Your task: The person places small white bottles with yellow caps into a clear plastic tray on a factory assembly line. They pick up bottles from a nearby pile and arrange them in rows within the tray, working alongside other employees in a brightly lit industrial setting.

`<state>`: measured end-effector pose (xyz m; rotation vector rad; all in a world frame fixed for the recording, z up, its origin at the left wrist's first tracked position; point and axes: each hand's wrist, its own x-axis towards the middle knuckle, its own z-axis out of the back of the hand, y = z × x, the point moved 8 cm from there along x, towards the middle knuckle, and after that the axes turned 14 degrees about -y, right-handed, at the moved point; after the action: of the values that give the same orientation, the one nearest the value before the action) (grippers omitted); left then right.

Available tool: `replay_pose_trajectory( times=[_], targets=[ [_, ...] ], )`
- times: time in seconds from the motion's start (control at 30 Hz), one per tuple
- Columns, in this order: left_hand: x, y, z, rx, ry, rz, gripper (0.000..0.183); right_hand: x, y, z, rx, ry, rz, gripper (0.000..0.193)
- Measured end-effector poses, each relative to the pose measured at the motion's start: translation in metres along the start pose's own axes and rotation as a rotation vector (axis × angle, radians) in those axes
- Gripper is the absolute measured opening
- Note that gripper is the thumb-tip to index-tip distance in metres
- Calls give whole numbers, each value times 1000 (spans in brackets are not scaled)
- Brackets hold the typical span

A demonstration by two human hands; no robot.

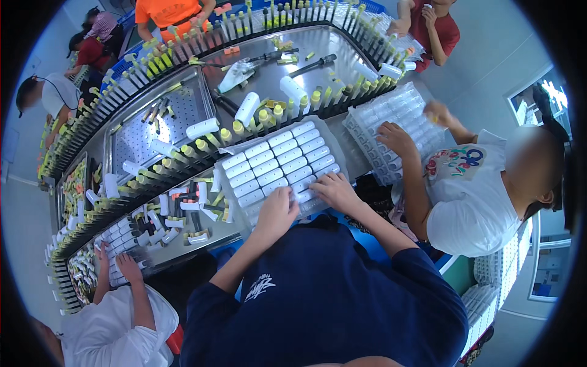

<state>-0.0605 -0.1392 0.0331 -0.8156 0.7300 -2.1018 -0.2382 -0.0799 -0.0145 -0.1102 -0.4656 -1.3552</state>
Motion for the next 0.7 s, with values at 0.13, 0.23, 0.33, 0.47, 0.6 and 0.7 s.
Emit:
replay_pose_trajectory(
  times=[0.13,0.23,0.33,0.47,0.6,0.7],
  targets=[
    [85,-30,41,-350,-268,98,31,6,14,-10,68,35,-10,39],
    [168,-34,43,-346,-498,83,34,8,21,-21,102,26,34,41],
    [218,-34,42,-148,-566,110,36,10,31,-20,102,-11,100,39],
    [244,-16,27,17,-462,198,35,5,28,-12,111,-101,93,36],
    [251,-1,25,191,-403,235,33,1,22,-21,161,-72,20,35],
    [242,6,18,512,-450,151,31,10,25,-23,200,-12,-9,41]
  ],
)
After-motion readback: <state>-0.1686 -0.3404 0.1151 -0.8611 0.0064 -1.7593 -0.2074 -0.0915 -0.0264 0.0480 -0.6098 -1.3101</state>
